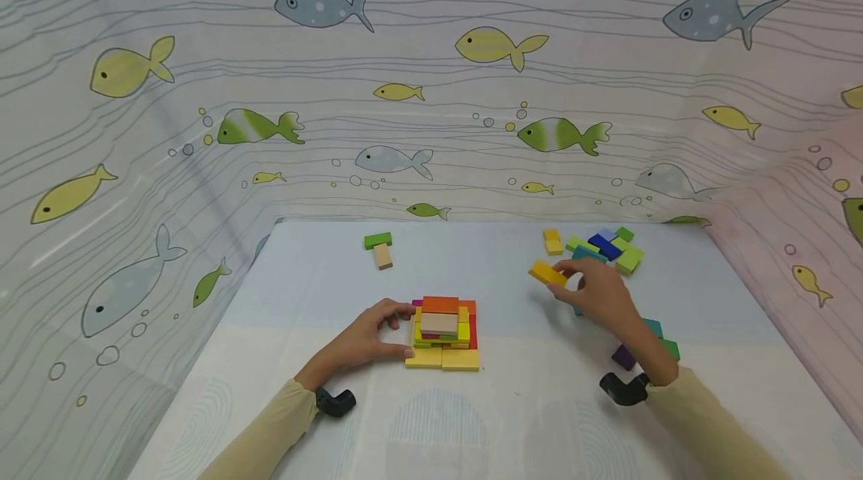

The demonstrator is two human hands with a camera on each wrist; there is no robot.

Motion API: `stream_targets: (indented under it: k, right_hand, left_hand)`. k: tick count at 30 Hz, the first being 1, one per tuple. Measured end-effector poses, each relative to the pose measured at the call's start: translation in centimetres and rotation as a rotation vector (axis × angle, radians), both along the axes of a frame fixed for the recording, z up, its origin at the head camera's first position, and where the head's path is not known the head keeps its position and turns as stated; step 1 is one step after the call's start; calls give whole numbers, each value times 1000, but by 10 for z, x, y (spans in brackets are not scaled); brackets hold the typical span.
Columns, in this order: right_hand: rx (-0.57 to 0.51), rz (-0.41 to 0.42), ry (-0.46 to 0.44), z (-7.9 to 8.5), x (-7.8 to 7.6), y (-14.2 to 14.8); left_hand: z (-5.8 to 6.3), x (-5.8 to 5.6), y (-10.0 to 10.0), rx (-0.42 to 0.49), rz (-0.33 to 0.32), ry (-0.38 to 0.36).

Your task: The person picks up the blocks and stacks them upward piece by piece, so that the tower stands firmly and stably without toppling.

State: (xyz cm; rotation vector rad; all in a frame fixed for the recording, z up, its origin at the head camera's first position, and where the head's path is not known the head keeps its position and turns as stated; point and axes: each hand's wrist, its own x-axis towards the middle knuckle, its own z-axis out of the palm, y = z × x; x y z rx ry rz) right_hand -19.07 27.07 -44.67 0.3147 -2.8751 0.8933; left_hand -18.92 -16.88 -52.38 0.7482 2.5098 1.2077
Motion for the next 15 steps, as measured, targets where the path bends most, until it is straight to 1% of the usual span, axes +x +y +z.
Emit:
stream_targets:
  k: [3,8,11,15]
  right_hand:
    - [-17,56,30,3,-2,-28]
    - [-12,137,69,7,-2,-76]
    - [-11,192,70,10,-1,-99]
    - [-7,261,48,11,1,-124]
  left_hand:
    - [0,0,0,-1,1,-1]
    - [-1,0,-1,-3,5,1]
    - [-2,0,-1,-6,4,8]
    - [-1,-1,-1,-14,5,12]
